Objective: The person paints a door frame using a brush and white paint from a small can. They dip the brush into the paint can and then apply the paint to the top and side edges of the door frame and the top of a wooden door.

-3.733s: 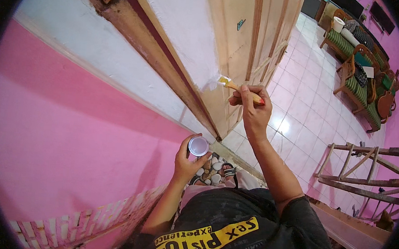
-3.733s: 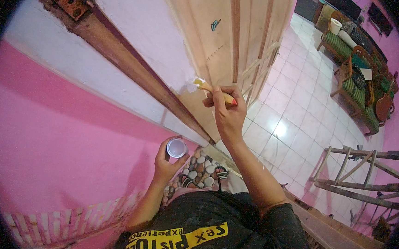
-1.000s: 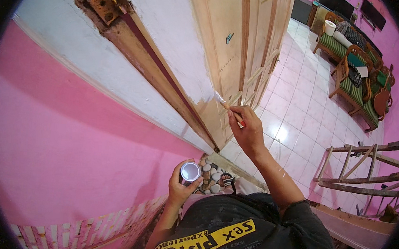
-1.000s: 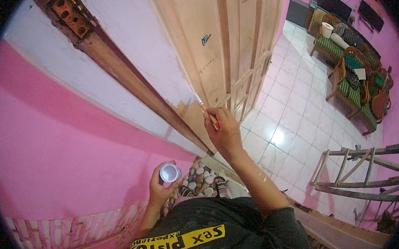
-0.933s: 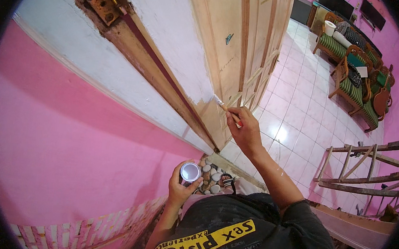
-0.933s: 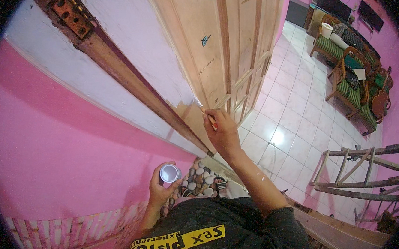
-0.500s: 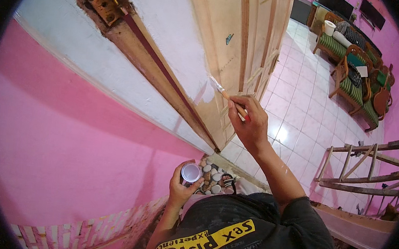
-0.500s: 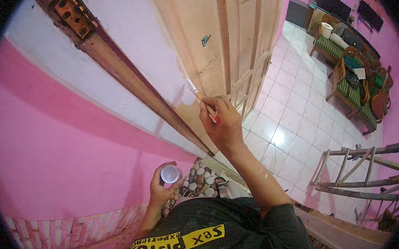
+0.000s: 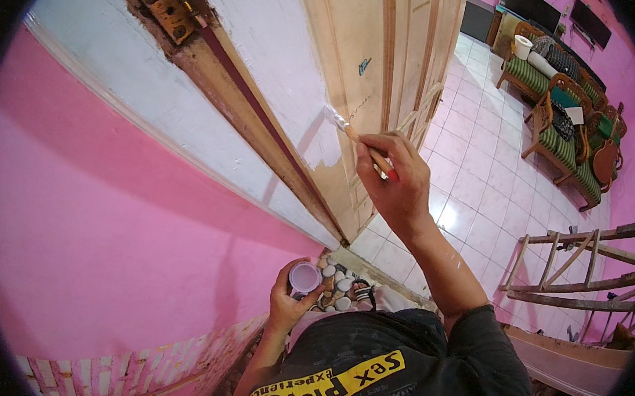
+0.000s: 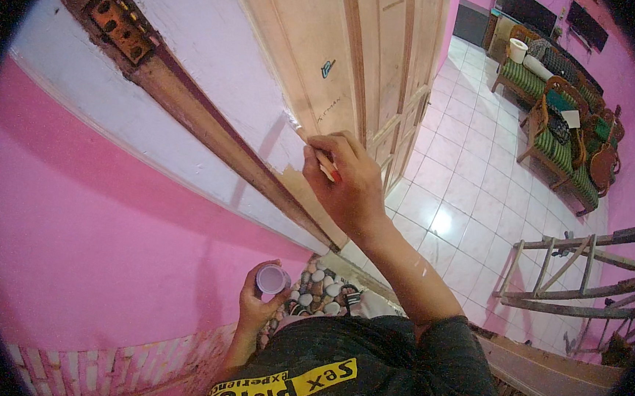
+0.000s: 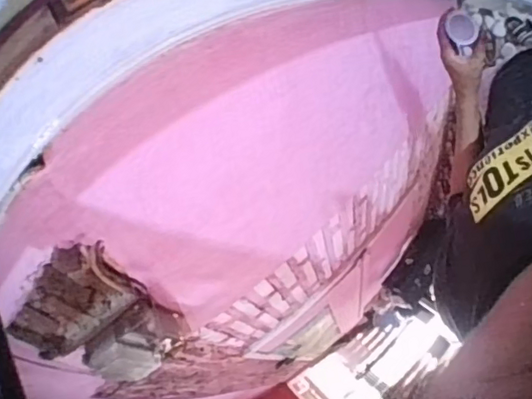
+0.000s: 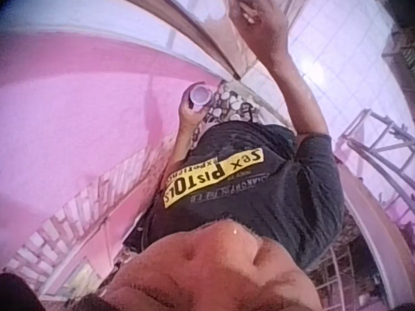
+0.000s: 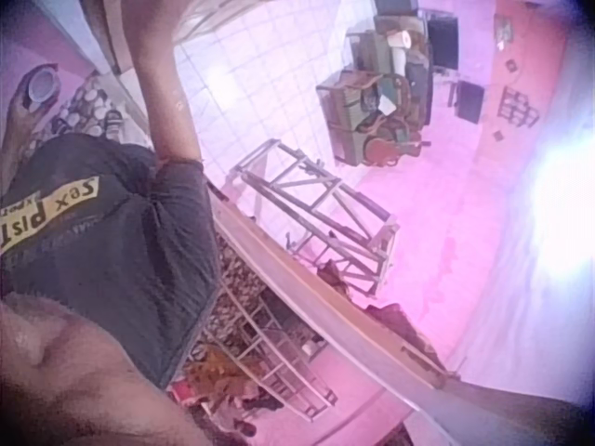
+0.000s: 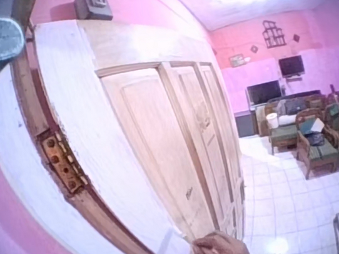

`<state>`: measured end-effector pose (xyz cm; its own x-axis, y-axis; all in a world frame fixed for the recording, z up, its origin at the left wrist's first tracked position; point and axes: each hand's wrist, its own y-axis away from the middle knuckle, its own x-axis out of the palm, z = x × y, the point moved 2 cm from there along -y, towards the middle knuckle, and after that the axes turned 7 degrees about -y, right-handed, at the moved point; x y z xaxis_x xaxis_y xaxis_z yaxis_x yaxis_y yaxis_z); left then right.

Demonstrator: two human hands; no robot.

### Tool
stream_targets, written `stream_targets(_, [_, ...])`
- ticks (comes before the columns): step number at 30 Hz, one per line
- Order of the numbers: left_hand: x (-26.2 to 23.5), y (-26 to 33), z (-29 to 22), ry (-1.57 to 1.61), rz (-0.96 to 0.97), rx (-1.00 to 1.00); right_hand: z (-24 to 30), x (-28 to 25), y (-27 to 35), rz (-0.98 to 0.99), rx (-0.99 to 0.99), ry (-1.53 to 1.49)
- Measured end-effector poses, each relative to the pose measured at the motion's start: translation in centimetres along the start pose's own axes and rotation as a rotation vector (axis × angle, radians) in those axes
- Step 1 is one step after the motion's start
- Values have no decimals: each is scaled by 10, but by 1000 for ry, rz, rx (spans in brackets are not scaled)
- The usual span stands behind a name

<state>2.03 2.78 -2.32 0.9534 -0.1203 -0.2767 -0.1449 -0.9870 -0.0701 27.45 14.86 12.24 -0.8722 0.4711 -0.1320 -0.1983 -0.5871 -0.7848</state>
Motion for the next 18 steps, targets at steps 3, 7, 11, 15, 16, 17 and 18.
stream_targets(3, [-1, 2, 2, -16, -10, -6, -3, -5, 15, 17, 42, 45])
stream_targets(7, [0, 0, -1, -2, -11, 28, -17, -1, 25, 65, 115, 47])
stream_targets(11, [-1, -3, -2, -31, 5, 6, -8, 4, 0, 32, 28, 3])
stream_targets(15, [-1, -3, 3, -35, -26, 47, 14, -2, -20, -44, -71, -32])
stream_targets(16, [-2, -2, 4, -33, -33, 46, 14, -4, -17, -46, -63, 7])
stream_targets(17, [-4, -2, 5, -59, -12, 46, 15, -6, -14, -46, -56, 44])
stream_targets(18, [-5, -1, 6, -86, 8, 44, 14, -6, -7, -40, -58, 38])
